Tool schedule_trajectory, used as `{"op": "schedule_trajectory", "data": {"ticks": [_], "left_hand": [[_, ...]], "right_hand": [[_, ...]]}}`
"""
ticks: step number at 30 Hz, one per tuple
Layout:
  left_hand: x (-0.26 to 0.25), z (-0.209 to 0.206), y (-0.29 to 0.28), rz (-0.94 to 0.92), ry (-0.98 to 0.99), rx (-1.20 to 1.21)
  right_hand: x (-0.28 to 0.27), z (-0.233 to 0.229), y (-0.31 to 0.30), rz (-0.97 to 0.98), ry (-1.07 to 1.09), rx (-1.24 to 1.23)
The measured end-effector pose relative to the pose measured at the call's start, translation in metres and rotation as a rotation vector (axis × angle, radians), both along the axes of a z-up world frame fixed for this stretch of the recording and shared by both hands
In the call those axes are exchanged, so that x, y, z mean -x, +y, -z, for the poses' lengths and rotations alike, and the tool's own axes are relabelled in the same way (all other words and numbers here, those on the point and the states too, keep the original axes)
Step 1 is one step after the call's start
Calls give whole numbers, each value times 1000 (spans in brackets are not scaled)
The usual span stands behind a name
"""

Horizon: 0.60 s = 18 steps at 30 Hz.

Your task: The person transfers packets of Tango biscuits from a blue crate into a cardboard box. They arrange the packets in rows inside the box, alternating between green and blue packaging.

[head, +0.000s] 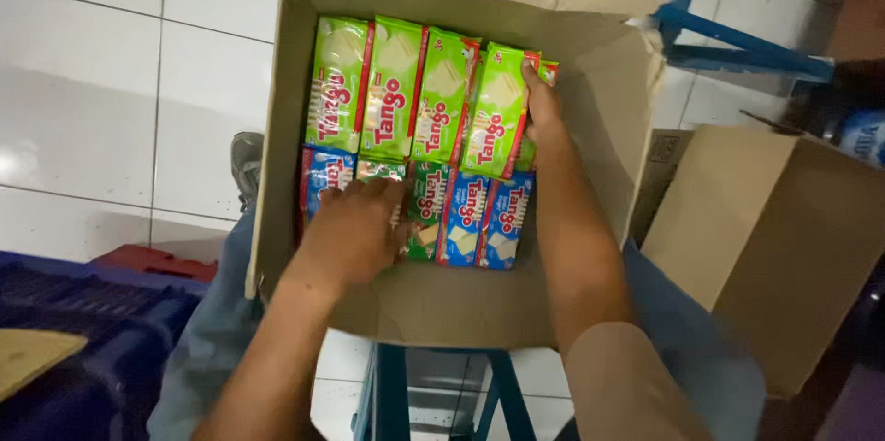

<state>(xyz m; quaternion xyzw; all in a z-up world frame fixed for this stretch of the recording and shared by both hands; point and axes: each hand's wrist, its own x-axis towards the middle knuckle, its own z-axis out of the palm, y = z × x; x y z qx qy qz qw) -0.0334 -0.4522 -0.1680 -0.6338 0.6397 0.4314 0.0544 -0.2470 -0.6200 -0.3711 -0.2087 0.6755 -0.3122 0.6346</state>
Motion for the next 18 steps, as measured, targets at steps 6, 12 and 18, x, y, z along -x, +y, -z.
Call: {"op": "schedule_trajectory", "data": {"ticks": [6, 12, 18], "left_hand": [[10, 8, 1, 83, -56, -8], [15, 0, -2, 63, -57, -25], [20, 9, 5, 99, -68, 36]], "right_hand": [[-15, 3, 2, -153, 481, 25], [5, -13, 54, -123, 298, 495], [9, 10, 80, -415, 194, 627]]}}
